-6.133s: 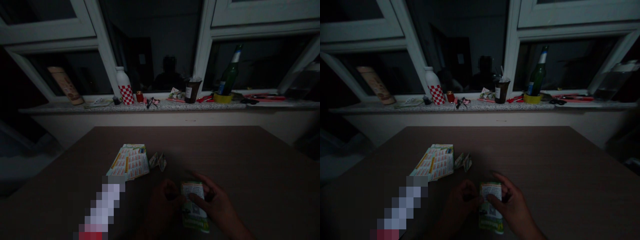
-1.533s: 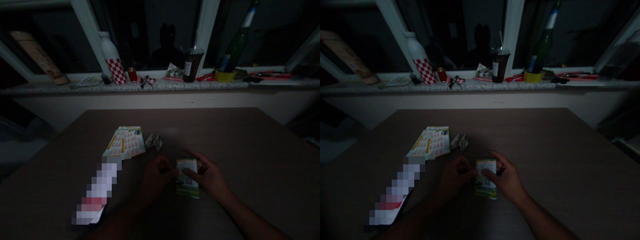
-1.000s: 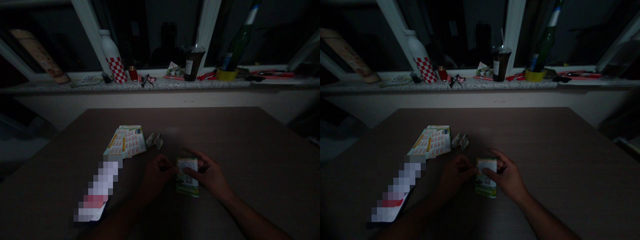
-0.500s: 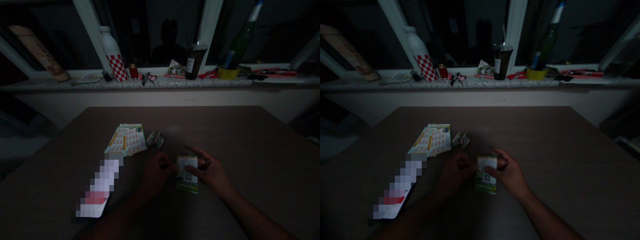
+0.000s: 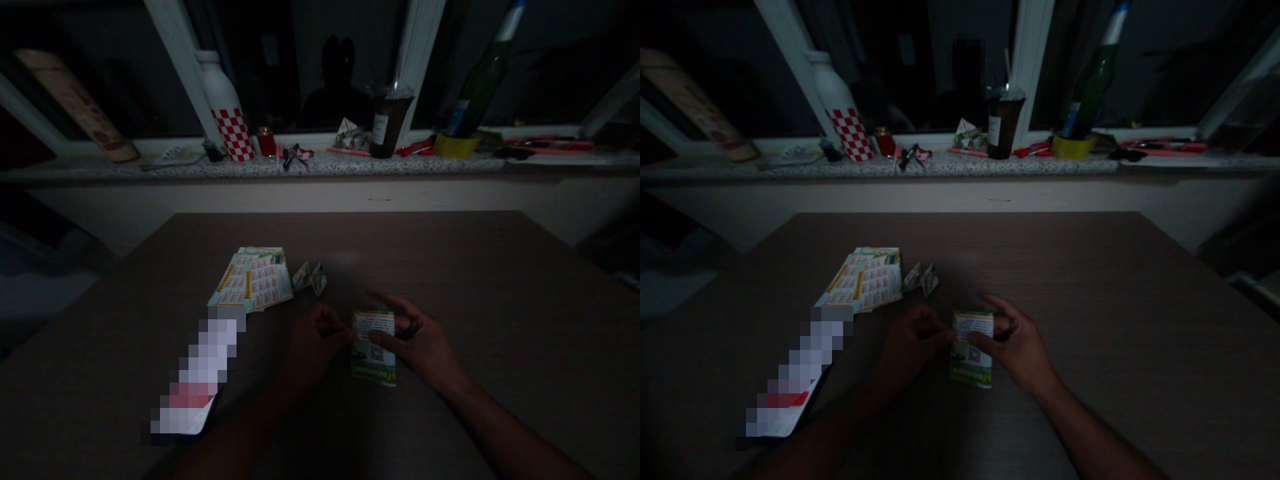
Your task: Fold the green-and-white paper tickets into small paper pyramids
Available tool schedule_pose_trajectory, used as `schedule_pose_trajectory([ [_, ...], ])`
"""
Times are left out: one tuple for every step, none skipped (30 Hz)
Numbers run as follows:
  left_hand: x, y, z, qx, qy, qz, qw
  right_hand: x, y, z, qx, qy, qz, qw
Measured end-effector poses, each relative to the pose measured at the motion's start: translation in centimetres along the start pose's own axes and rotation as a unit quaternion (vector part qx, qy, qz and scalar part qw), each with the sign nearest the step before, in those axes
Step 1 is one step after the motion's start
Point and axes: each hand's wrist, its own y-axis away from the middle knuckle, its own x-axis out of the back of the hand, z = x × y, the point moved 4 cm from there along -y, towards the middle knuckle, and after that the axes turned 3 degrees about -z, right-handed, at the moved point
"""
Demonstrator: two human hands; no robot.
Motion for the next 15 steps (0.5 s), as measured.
schedule_pose_trajectory([
  [0.00, 0.00, -0.04, 0.002, -0.002, 0.000, 1.000, -0.03, 0.00, -0.05, -0.002, -0.002, 0.000, 1.000],
  [-0.01, -0.01, -0.09, 0.002, -0.004, 0.000, 1.000, -0.05, 0.01, -0.09, -0.003, -0.005, 0.000, 1.000],
  [-0.02, -0.03, -0.13, -0.001, -0.005, -0.003, 1.000, -0.07, 0.02, -0.14, -0.004, -0.007, 0.001, 1.000],
  [-0.03, -0.05, -0.18, -0.004, -0.004, -0.005, 1.000, -0.08, 0.03, -0.19, -0.004, -0.007, 0.003, 1.000],
  [-0.04, -0.07, -0.25, -0.006, -0.002, -0.008, 1.000, -0.08, 0.03, -0.22, -0.003, -0.005, 0.005, 1.000],
  [-0.03, -0.09, -0.32, -0.008, -0.002, -0.010, 1.000, -0.07, 0.02, -0.24, -0.002, -0.001, 0.006, 1.000],
  [-0.02, -0.12, -0.39, -0.009, -0.003, -0.012, 1.000, -0.05, 0.01, -0.25, 0.000, 0.004, 0.006, 1.000],
  [-0.01, -0.14, -0.43, -0.010, -0.003, -0.012, 1.000, -0.02, -0.01, -0.23, 0.002, 0.008, 0.007, 1.000],
  [0.00, -0.14, -0.45, -0.010, -0.002, -0.012, 1.000, 0.00, -0.02, -0.20, 0.004, 0.012, 0.007, 1.000],
  [0.02, -0.14, -0.43, -0.009, 0.000, -0.011, 1.000, 0.02, -0.03, -0.17, 0.005, 0.014, 0.006, 1.000],
  [0.03, -0.13, -0.40, -0.008, 0.001, -0.008, 1.000, 0.02, -0.04, -0.14, 0.005, 0.014, 0.003, 1.000],
  [0.03, -0.10, -0.34, -0.005, 0.002, -0.006, 1.000, 0.01, -0.03, -0.13, 0.006, 0.012, 0.001, 1.000],
  [0.03, -0.07, -0.27, -0.002, 0.002, -0.004, 1.000, -0.02, -0.02, -0.12, 0.004, 0.010, -0.002, 1.000],
  [0.02, -0.03, -0.20, 0.001, 0.000, -0.003, 1.000, -0.04, 0.00, -0.12, 0.003, 0.009, -0.003, 1.000],
  [0.00, 0.01, -0.14, 0.004, -0.002, -0.003, 1.000, -0.06, 0.03, -0.14, 0.001, 0.009, -0.003, 1.000],
])
